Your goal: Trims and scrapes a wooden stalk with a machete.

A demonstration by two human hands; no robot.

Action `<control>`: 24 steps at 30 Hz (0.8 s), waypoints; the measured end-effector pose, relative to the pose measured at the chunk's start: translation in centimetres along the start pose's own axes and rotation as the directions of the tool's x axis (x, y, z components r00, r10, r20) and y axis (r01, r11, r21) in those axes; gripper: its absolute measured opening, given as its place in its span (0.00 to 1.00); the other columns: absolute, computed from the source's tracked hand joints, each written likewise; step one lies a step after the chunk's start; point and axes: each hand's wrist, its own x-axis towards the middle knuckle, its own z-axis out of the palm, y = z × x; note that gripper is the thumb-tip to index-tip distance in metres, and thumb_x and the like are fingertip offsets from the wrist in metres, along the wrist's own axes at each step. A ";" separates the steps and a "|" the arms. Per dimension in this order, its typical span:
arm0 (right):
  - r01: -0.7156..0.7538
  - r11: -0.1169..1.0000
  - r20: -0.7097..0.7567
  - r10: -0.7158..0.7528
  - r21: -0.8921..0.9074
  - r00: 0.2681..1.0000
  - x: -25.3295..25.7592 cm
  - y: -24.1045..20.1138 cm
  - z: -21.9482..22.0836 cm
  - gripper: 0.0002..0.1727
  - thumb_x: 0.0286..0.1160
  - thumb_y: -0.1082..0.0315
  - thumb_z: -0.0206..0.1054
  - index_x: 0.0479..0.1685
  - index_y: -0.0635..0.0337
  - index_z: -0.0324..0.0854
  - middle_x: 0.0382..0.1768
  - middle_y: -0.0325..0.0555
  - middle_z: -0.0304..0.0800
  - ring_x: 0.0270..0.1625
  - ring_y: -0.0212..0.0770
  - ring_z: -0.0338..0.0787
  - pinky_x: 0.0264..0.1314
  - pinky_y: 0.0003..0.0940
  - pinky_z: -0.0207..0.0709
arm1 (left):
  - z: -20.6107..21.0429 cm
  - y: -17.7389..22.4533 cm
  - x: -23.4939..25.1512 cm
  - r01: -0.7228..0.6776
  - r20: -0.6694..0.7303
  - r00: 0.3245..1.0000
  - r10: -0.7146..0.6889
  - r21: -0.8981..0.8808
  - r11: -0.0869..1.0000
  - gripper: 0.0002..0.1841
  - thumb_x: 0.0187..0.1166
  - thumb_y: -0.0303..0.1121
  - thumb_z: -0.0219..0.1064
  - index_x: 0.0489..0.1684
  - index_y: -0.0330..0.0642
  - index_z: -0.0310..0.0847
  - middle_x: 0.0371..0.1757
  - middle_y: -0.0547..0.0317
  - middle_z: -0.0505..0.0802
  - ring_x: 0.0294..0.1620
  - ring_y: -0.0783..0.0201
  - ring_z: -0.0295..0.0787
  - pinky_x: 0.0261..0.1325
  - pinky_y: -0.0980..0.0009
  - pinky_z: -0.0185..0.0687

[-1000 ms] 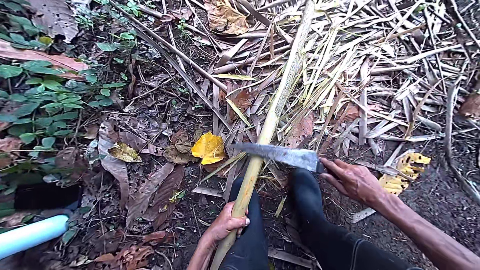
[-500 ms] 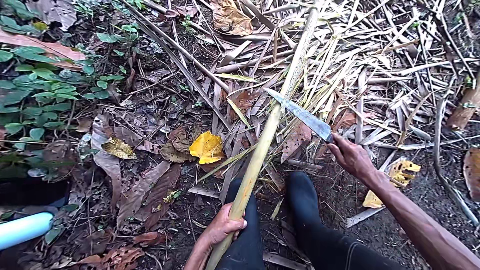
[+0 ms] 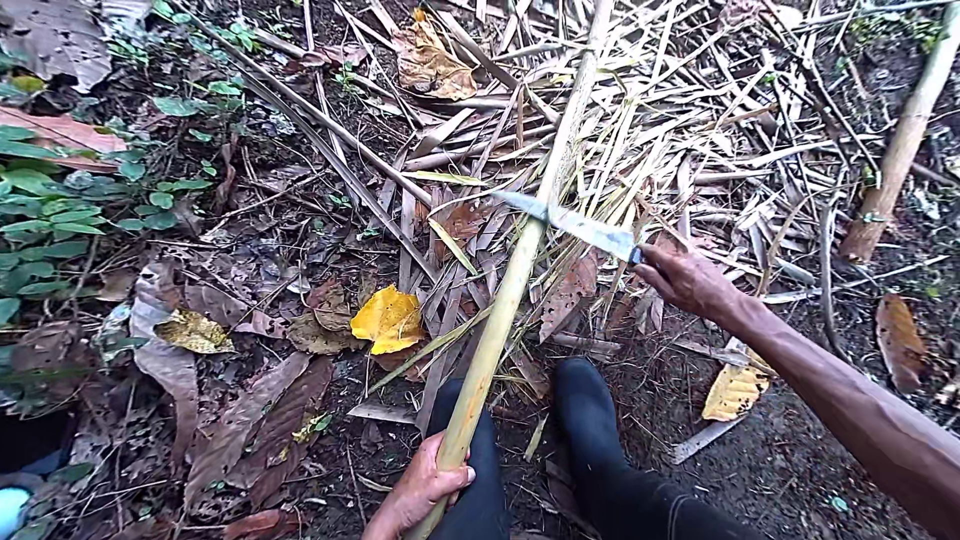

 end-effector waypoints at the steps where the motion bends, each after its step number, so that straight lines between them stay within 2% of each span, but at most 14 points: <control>1: 0.045 0.999 0.037 -0.044 -0.029 0.998 0.0 -0.5 0.0 0.26 0.89 0.47 0.54 0.76 0.50 0.78 0.29 0.51 0.91 0.28 0.57 0.92 0.31 0.62 0.83 | 0.0 -0.1 0.0 0.007 -0.002 1.000 -0.007 0.002 1.000 0.17 0.54 0.33 0.80 0.40 0.43 0.81 0.21 0.60 0.85 0.14 0.65 0.81 0.19 0.70 0.81; 3: 0.021 1.000 0.076 -0.021 -0.006 0.997 1.0 0.3 0.4 0.28 0.90 0.47 0.53 0.81 0.50 0.76 0.33 0.57 0.93 0.33 0.64 0.93 0.36 0.67 0.83 | 0.0 0.0 -0.1 0.016 -0.003 1.000 -0.016 0.019 1.000 0.17 0.54 0.34 0.80 0.40 0.43 0.81 0.21 0.60 0.85 0.14 0.65 0.81 0.20 0.69 0.81; 5: -0.162 0.984 0.042 0.159 0.068 0.986 3.1 2.6 0.4 0.28 0.93 0.47 0.49 0.78 0.56 0.76 0.39 0.67 0.92 0.41 0.73 0.92 0.45 0.75 0.80 | -0.1 0.3 -0.2 0.020 -0.014 1.000 -0.019 0.053 0.998 0.17 0.55 0.34 0.79 0.41 0.43 0.81 0.21 0.60 0.86 0.15 0.64 0.82 0.20 0.69 0.82; 7: -0.292 0.953 -0.013 0.293 0.078 0.956 4.5 4.3 0.0 0.29 0.93 0.43 0.47 0.75 0.55 0.77 0.37 0.68 0.90 0.41 0.74 0.91 0.44 0.75 0.79 | 0.0 0.3 -0.2 0.019 -0.020 1.000 -0.017 0.058 0.998 0.17 0.54 0.33 0.79 0.41 0.43 0.81 0.21 0.60 0.86 0.15 0.64 0.82 0.20 0.69 0.81; 8: -0.282 0.956 -0.045 0.286 0.075 0.957 4.4 4.2 0.0 0.29 0.93 0.43 0.47 0.73 0.55 0.78 0.34 0.67 0.90 0.38 0.72 0.91 0.41 0.74 0.79 | -0.1 0.3 -0.1 0.013 -0.019 1.000 -0.012 0.058 0.998 0.17 0.54 0.33 0.79 0.41 0.43 0.81 0.21 0.60 0.86 0.15 0.64 0.82 0.20 0.69 0.82; 10: -0.158 0.986 -0.090 0.162 0.050 0.983 3.2 2.8 0.2 0.27 0.93 0.47 0.51 0.73 0.56 0.78 0.32 0.62 0.90 0.32 0.67 0.91 0.35 0.70 0.81 | -0.2 0.1 -0.1 0.011 -0.015 1.000 -0.010 0.049 0.999 0.17 0.54 0.34 0.80 0.40 0.43 0.81 0.21 0.60 0.87 0.15 0.64 0.82 0.20 0.69 0.82; 12: -0.053 0.999 0.014 0.053 -0.004 0.999 2.9 1.2 -0.2 0.28 0.91 0.49 0.54 0.81 0.54 0.75 0.40 0.63 0.93 0.39 0.67 0.93 0.43 0.70 0.83 | -0.1 0.0 0.0 0.022 -0.017 1.000 -0.021 0.038 0.999 0.18 0.53 0.34 0.80 0.40 0.43 0.82 0.21 0.60 0.86 0.15 0.64 0.82 0.20 0.69 0.82; 14: -0.001 0.999 0.081 0.006 -0.050 0.997 4.2 1.3 -0.1 0.30 0.91 0.46 0.53 0.85 0.50 0.71 0.47 0.63 0.93 0.43 0.68 0.94 0.45 0.70 0.83 | -0.1 0.2 -0.1 0.025 -0.016 1.000 -0.024 0.045 0.999 0.18 0.54 0.34 0.80 0.40 0.43 0.81 0.22 0.59 0.87 0.15 0.64 0.82 0.20 0.69 0.82; 15: -0.035 0.999 0.058 0.037 -0.025 0.998 5.4 2.3 0.1 0.29 0.92 0.46 0.51 0.83 0.51 0.73 0.45 0.65 0.93 0.43 0.70 0.93 0.45 0.73 0.82 | -0.1 0.2 -0.2 0.023 -0.018 1.000 -0.022 0.052 0.998 0.18 0.54 0.35 0.80 0.40 0.43 0.82 0.22 0.60 0.87 0.15 0.64 0.82 0.20 0.69 0.82; 17: -0.257 0.965 -0.007 0.258 0.055 0.966 8.5 4.7 -0.4 0.30 0.93 0.43 0.44 0.73 0.55 0.78 0.44 0.70 0.91 0.48 0.75 0.91 0.48 0.77 0.78 | 0.2 0.2 -0.3 0.012 -0.022 1.000 -0.011 0.057 0.998 0.17 0.54 0.34 0.80 0.40 0.43 0.82 0.22 0.60 0.87 0.15 0.64 0.82 0.20 0.69 0.81; 19: -0.437 0.892 -0.013 0.441 0.112 0.897 11.2 5.6 -2.3 0.34 0.93 0.40 0.41 0.68 0.59 0.80 0.53 0.73 0.89 0.59 0.77 0.88 0.56 0.80 0.75 | 0.1 0.2 -0.2 0.004 -0.031 1.000 -0.002 0.065 0.998 0.17 0.54 0.34 0.80 0.40 0.43 0.82 0.22 0.60 0.87 0.16 0.64 0.82 0.21 0.69 0.82; 20: -0.444 0.889 -0.021 0.449 0.115 0.893 11.6 5.4 -2.7 0.34 0.93 0.40 0.42 0.65 0.61 0.80 0.52 0.73 0.89 0.59 0.76 0.88 0.56 0.79 0.75 | -0.1 0.1 -0.3 0.010 -0.032 0.999 -0.007 0.070 0.997 0.17 0.53 0.34 0.80 0.40 0.43 0.82 0.22 0.60 0.87 0.16 0.64 0.82 0.21 0.69 0.82; 22: -0.334 0.941 -0.060 0.337 0.061 0.940 10.9 4.8 -2.3 0.31 0.93 0.42 0.44 0.61 0.61 0.80 0.43 0.69 0.89 0.50 0.73 0.91 0.50 0.75 0.78 | -0.3 0.0 0.0 0.009 -0.025 1.000 -0.007 0.065 0.998 0.18 0.54 0.34 0.80 0.40 0.43 0.81 0.22 0.59 0.87 0.16 0.64 0.82 0.21 0.69 0.82; 24: -0.164 0.986 -0.035 0.163 -0.020 0.986 10.0 4.6 -1.0 0.30 0.92 0.42 0.46 0.70 0.56 0.78 0.40 0.65 0.91 0.45 0.71 0.92 0.45 0.73 0.81 | -0.2 -0.2 0.0 0.011 -0.020 1.000 -0.010 0.047 0.999 0.18 0.53 0.34 0.81 0.39 0.43 0.82 0.21 0.59 0.86 0.15 0.64 0.82 0.20 0.69 0.82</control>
